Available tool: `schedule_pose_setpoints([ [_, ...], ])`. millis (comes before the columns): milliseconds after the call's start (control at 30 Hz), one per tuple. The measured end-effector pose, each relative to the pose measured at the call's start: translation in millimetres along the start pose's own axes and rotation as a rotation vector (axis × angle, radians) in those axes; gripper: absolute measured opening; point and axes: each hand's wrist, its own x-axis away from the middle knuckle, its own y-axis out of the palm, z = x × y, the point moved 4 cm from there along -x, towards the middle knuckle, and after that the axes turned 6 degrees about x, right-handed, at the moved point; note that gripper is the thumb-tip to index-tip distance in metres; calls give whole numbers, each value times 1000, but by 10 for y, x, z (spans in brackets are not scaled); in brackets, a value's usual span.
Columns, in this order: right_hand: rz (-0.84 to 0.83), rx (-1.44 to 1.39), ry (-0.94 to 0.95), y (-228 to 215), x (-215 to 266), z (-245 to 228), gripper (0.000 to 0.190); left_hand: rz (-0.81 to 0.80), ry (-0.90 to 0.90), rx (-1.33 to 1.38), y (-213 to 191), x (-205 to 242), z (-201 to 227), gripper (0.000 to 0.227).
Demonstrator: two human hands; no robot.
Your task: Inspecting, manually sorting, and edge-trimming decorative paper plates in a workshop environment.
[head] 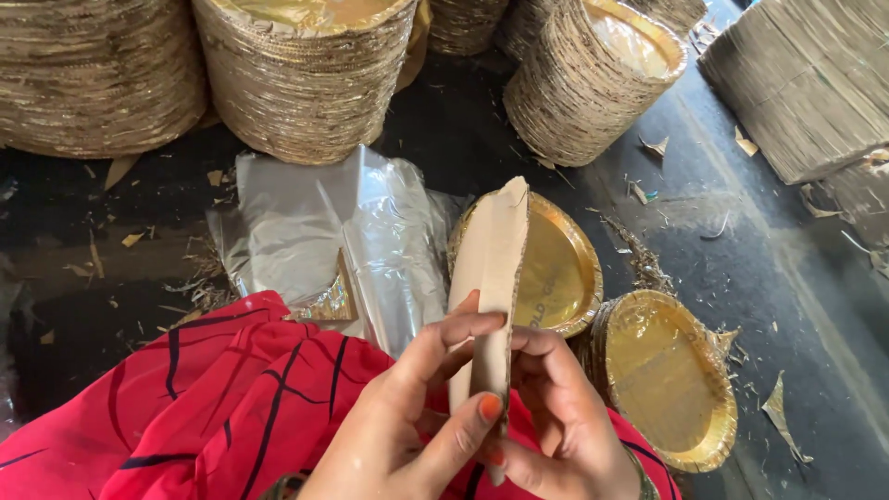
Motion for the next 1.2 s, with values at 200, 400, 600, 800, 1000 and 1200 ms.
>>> schedule_pose_setpoints([
  [200,-28,71,88,-71,20,88,83,9,-218,338,11,10,-132,55],
  [400,-90,110,91,-87,5,84,81,25,-204,490,17,19,-139,56],
  [600,-95,106,101,-64,2,-9,81,13,-158,429,33,5,-121,54],
  [800,-98,104,22,-192,51,45,75,27,-170,325,44,24,-169,55],
  [1000,6,179,34,-223,59,19,65,30,-43,128,51,28,-97,51],
  [1200,9,171,59,-231,57,0,63,45,-81,215,48,23,-102,51],
])
